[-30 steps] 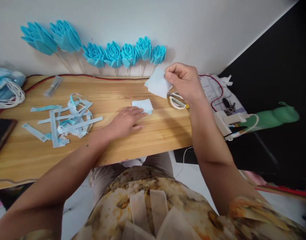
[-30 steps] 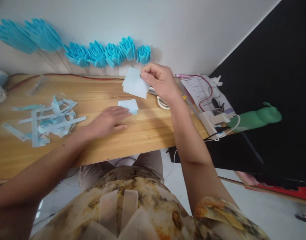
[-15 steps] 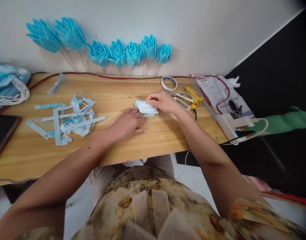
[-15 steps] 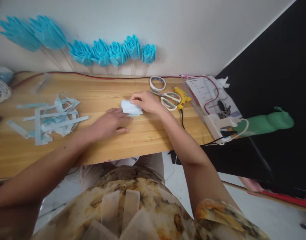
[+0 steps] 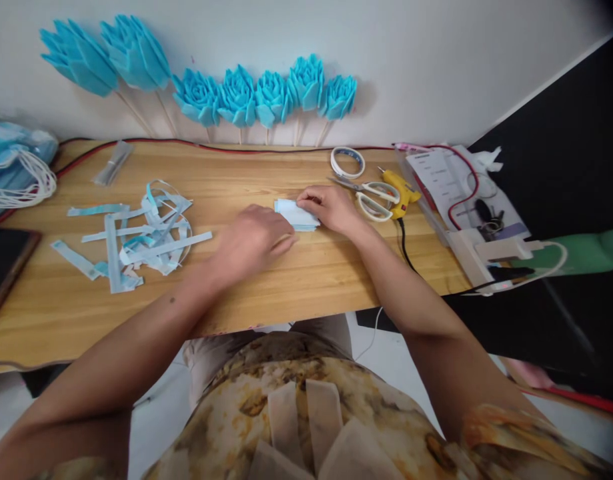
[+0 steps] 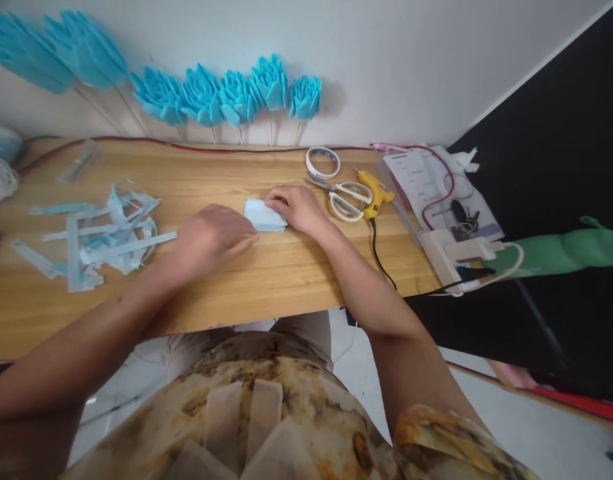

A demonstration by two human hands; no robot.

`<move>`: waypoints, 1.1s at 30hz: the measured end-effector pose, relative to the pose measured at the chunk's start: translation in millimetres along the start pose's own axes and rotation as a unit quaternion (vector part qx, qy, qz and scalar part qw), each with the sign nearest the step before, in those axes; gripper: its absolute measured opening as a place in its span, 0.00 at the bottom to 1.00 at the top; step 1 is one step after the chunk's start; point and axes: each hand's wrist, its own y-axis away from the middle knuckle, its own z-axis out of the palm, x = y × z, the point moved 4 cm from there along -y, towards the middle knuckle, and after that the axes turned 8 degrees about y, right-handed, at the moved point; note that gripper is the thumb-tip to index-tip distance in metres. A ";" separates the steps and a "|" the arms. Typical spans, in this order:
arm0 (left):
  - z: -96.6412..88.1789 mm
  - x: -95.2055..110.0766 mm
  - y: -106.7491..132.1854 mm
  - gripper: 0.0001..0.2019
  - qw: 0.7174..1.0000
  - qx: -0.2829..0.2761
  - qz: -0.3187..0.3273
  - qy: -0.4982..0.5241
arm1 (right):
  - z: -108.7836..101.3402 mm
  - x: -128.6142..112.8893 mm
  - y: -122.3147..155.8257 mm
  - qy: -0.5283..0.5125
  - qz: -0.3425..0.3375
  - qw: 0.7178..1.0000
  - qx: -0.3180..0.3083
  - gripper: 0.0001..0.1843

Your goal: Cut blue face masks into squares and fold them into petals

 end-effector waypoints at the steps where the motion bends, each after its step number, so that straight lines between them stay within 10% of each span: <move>1: -4.0 -0.5 -0.9 0.14 0.999 0.040 -0.009 0.005 | 0.2 0.0 0.1 -0.002 -0.001 1.000 -0.001 0.12; 4: -4.2 -1.7 -1.4 0.14 0.995 0.095 -0.002 0.017 | 0.1 -1.2 0.5 -0.006 -0.008 1.000 0.001 0.12; 14: 26.9 -3.9 1.4 0.16 0.996 -0.083 -0.004 -0.020 | 1.0 -5.0 -4.6 0.056 -0.016 0.998 0.009 0.09; 23: 23.7 -2.2 0.7 0.11 0.997 -0.079 0.000 -0.005 | -3.2 -8.9 -19.9 0.148 -0.046 0.980 -0.127 0.17; 33: 11.3 -45.6 1.5 0.27 0.943 0.169 -0.151 0.245 | -6.5 -25.8 -20.6 0.161 -0.012 0.971 -0.178 0.10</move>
